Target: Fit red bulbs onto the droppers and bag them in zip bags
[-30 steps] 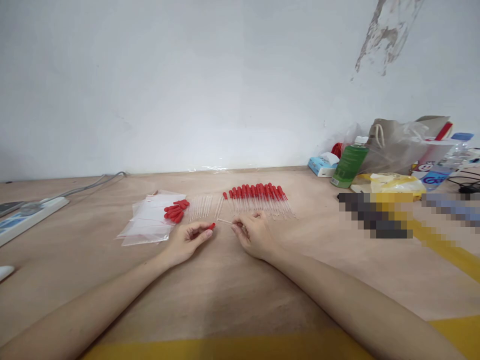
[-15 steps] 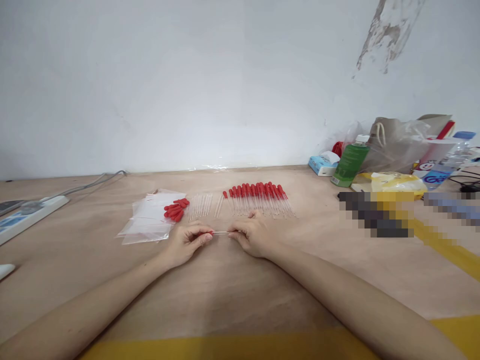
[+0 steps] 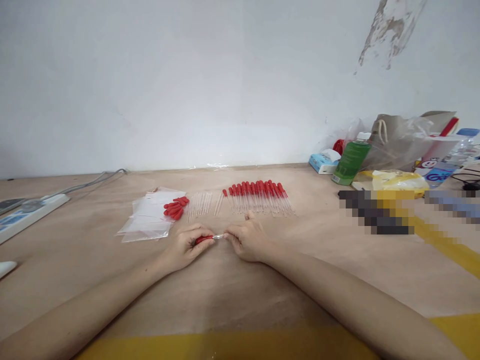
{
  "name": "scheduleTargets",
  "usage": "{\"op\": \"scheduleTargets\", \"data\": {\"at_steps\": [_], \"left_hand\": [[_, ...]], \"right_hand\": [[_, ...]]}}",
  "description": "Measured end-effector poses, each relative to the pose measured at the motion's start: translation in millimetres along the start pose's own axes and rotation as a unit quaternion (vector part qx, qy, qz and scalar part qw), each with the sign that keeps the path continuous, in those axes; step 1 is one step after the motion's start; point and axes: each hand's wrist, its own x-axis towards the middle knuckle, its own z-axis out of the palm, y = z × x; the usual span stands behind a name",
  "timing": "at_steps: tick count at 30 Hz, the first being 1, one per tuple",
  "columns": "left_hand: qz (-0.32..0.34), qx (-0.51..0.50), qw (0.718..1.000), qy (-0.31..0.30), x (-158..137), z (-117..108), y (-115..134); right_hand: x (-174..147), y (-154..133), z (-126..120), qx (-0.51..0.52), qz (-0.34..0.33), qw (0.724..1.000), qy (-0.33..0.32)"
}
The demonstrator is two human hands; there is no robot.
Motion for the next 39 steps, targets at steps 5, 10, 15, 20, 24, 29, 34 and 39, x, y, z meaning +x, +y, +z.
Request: {"op": "scheduleTargets", "data": {"at_steps": [5,10,15,20,24,29,34,39], "left_hand": [[0.036,0.018,0.999,-0.005,-2.3,2.4,-0.4],[0.061,0.046,0.997,-0.032,1.3,-1.4,-5.2],[0.025,0.051,0.998,-0.013,7.4,-8.6,-18.0],[-0.109,0.007,0.994,0.021,8.2,-7.6,-25.9],[-0.092,0.027,0.995,-0.019,9.8,-6.9,-19.4],[-0.067,0.039,0.997,-0.028,8.8,-8.1,-15.5],[-0.057,0.037,0.997,-0.033,7.6,-8.6,-18.1],[-0.045,0.042,0.997,-0.036,8.6,-8.8,-17.7]], "right_hand": [[1.8,-2.4,6.1,0.014,0.006,1.000,-0.014],[4.9,-1.9,9.3,0.018,0.029,0.998,-0.050],[10.8,-0.2,-4.6,0.054,0.048,0.994,-0.080],[19.2,18.8,-20.7,0.139,0.214,0.965,-0.054],[40.1,39.7,-17.7,0.084,0.335,0.938,-0.005],[77.0,45.9,7.6,-0.061,0.376,0.924,0.012],[95.0,44.6,30.5,-0.097,0.379,0.920,-0.019],[90.6,48.3,32.8,-0.105,0.391,0.914,-0.025]]}}
